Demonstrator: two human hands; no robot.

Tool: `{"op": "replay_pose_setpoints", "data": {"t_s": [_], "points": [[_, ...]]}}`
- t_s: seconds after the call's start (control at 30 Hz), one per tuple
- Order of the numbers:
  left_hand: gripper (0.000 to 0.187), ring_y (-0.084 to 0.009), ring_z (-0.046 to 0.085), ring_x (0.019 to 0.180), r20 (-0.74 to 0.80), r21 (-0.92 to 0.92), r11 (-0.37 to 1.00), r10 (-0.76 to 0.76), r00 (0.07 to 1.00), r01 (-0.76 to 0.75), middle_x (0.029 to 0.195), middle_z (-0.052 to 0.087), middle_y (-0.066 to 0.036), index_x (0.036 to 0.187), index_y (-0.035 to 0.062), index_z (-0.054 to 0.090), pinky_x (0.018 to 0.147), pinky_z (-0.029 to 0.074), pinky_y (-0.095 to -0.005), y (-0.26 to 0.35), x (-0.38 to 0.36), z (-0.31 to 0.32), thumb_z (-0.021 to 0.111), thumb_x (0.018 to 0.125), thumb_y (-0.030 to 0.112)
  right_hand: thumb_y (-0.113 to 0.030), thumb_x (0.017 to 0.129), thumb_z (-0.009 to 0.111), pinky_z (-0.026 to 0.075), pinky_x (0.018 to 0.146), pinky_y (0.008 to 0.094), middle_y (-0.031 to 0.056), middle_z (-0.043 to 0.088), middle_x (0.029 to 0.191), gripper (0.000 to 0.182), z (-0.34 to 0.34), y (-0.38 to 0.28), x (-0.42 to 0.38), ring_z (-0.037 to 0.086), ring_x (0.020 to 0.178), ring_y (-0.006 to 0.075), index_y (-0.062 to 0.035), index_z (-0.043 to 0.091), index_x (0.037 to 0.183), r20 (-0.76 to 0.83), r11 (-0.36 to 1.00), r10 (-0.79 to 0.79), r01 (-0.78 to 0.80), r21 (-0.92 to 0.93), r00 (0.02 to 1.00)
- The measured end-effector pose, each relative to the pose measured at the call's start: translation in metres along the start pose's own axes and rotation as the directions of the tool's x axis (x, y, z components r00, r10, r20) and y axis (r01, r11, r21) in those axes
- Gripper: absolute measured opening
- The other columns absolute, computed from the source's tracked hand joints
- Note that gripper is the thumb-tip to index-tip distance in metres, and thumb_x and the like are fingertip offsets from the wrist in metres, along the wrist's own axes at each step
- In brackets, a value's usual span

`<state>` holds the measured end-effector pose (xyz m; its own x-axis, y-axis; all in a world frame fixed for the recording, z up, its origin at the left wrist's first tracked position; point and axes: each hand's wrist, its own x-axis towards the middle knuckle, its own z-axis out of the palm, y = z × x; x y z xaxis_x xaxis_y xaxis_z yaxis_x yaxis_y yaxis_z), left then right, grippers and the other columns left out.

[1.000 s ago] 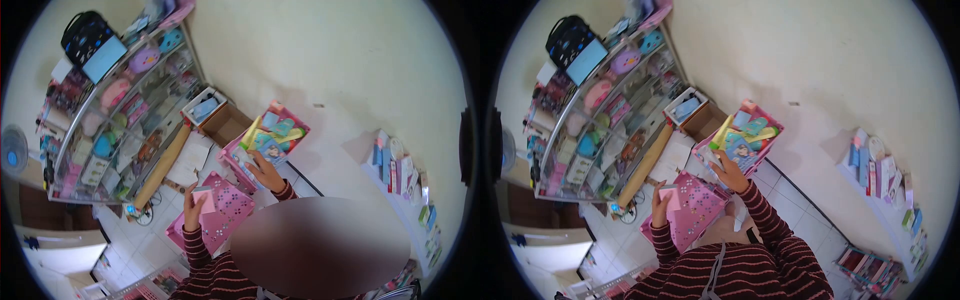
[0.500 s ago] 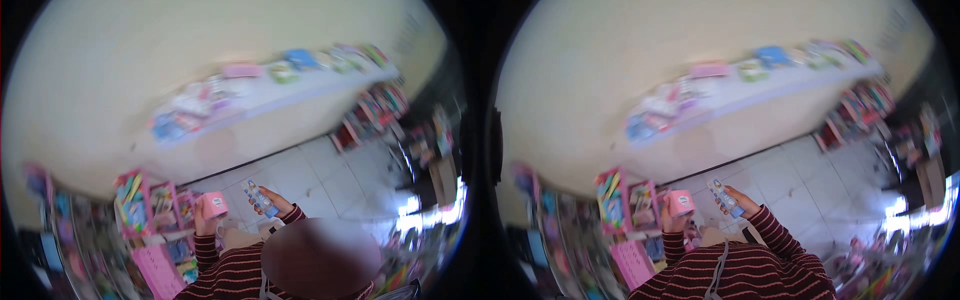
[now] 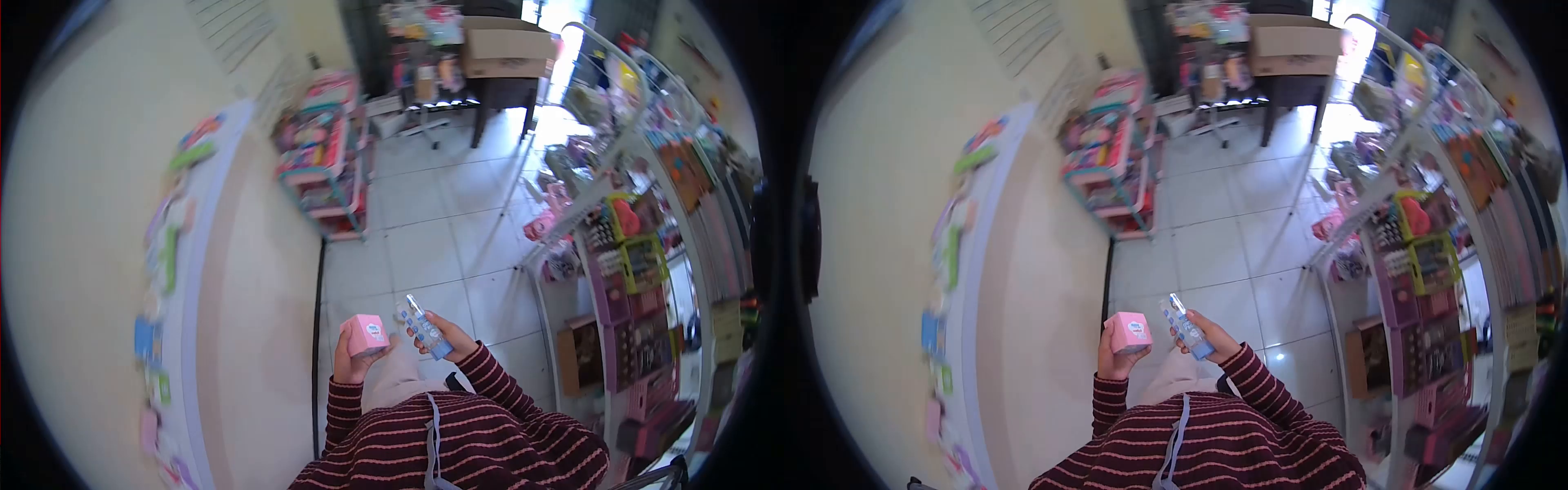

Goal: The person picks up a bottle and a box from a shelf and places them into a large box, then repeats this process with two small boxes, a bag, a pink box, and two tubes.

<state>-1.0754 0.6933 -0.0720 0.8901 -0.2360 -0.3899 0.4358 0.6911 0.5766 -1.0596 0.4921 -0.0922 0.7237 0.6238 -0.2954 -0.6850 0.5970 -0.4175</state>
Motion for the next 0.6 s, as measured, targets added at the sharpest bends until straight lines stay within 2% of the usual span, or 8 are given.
{"op": "replay_pose_setpoints", "data": {"t_s": [0.03,0.07,0.23,0.3,0.37,0.4,0.5,0.6], "points": [[0.041,-0.0246,0.05,0.088,0.011,-0.004,0.998,-0.063,0.998,0.063,0.1,0.048,-0.01,0.109,0.0081,0.037,0.071,0.043,-0.0412,0.002,0.02,0.01,0.036,0.081,0.039,-0.032,0.083,0.037,0.043,0.053,0.0242,0.0082,0.05,0.084,0.031,-0.006,-0.011,-0.001,0.05,0.063,0.0145,-0.0069,0.036,0.102,-0.026,0.999,-0.051,0.052,0.011,0.998],[0.039,-0.0248,0.05,0.087,0.026,0.026,0.994,-0.106,0.994,0.106,0.099,0.048,-0.009,0.105,0.0127,0.04,0.067,0.045,-0.0428,0.002,0.042,0.018,0.039,0.079,0.041,-0.032,0.083,0.037,0.043,0.054,0.0239,0.0081,0.05,0.083,0.032,-0.013,-0.024,-0.001,0.05,0.063,0.0144,-0.0065,0.037,0.102,-0.065,0.995,-0.094,0.095,0.018,0.993],[0.039,-0.025,0.048,0.089,0.148,0.095,0.958,-0.283,0.948,0.271,0.1,0.048,-0.009,0.106,0.0132,0.04,0.07,0.043,-0.0442,0.004,0.164,0.051,0.041,0.078,0.04,-0.033,0.083,0.037,0.042,0.055,0.0239,0.0075,0.051,0.084,0.033,-0.06,-0.09,0.026,0.05,0.064,0.0145,-0.0056,0.039,0.102,-0.166,0.963,-0.237,0.255,0.093,0.957],[0.04,-0.0248,0.048,0.089,0.129,0.132,0.935,-0.346,0.929,0.33,0.101,0.048,-0.009,0.107,0.0128,0.04,0.07,0.042,-0.0439,0.011,0.214,0.075,0.043,0.078,0.04,-0.033,0.083,0.037,0.043,0.055,0.0244,0.0077,0.051,0.083,0.033,-0.074,-0.124,0.041,0.051,0.063,0.0149,-0.0054,0.04,0.102,-0.206,0.943,-0.3,0.323,0.084,0.931],[0.042,-0.0245,0.048,0.089,0.183,0.204,0.922,-0.365,0.913,0.328,0.101,0.048,-0.009,0.107,0.0118,0.04,0.071,0.042,-0.0432,0.024,0.264,0.105,0.044,0.077,0.041,-0.033,0.084,0.035,0.044,0.054,0.0256,0.0094,0.051,0.088,0.037,-0.093,-0.158,0.06,0.052,0.066,0.0158,-0.0043,0.039,0.106,-0.203,0.916,-0.361,0.387,0.106,0.91],[0.041,-0.0242,0.048,0.089,0.234,0.256,0.905,-0.399,0.887,0.34,0.101,0.047,-0.009,0.106,0.0107,0.039,0.071,0.042,-0.0431,0.032,0.287,0.123,0.043,0.078,0.04,-0.032,0.084,0.035,0.044,0.055,0.0257,0.0091,0.052,0.087,0.036,-0.093,-0.178,0.066,0.053,0.066,0.0163,-0.0049,0.038,0.106,-0.247,0.907,-0.397,0.419,0.04,0.884],[0.039,-0.0222,0.049,0.087,0.308,0.357,0.852,-0.494,0.813,0.383,0.1,0.047,-0.009,0.106,0.0086,0.038,0.07,0.043,-0.0418,0.04,0.359,0.154,0.042,0.079,0.036,-0.032,0.084,0.035,0.045,0.055,0.0258,0.009,0.052,0.085,0.034,-0.102,-0.221,0.09,0.053,0.065,0.0166,-0.0058,0.037,0.106,-0.301,0.849,-0.497,0.527,0.024,0.814],[0.042,-0.0224,0.049,0.088,0.329,0.494,0.822,-0.479,0.814,0.284,0.099,0.048,-0.01,0.108,0.0054,0.037,0.072,0.043,-0.0398,0.037,0.418,0.188,0.042,0.079,0.036,-0.03,0.084,0.036,0.045,0.055,0.0264,0.0098,0.052,0.084,0.033,-0.117,-0.257,0.102,0.052,0.063,0.0164,-0.0064,0.036,0.107,-0.369,0.808,-0.541,0.588,0.019,0.755]]}}
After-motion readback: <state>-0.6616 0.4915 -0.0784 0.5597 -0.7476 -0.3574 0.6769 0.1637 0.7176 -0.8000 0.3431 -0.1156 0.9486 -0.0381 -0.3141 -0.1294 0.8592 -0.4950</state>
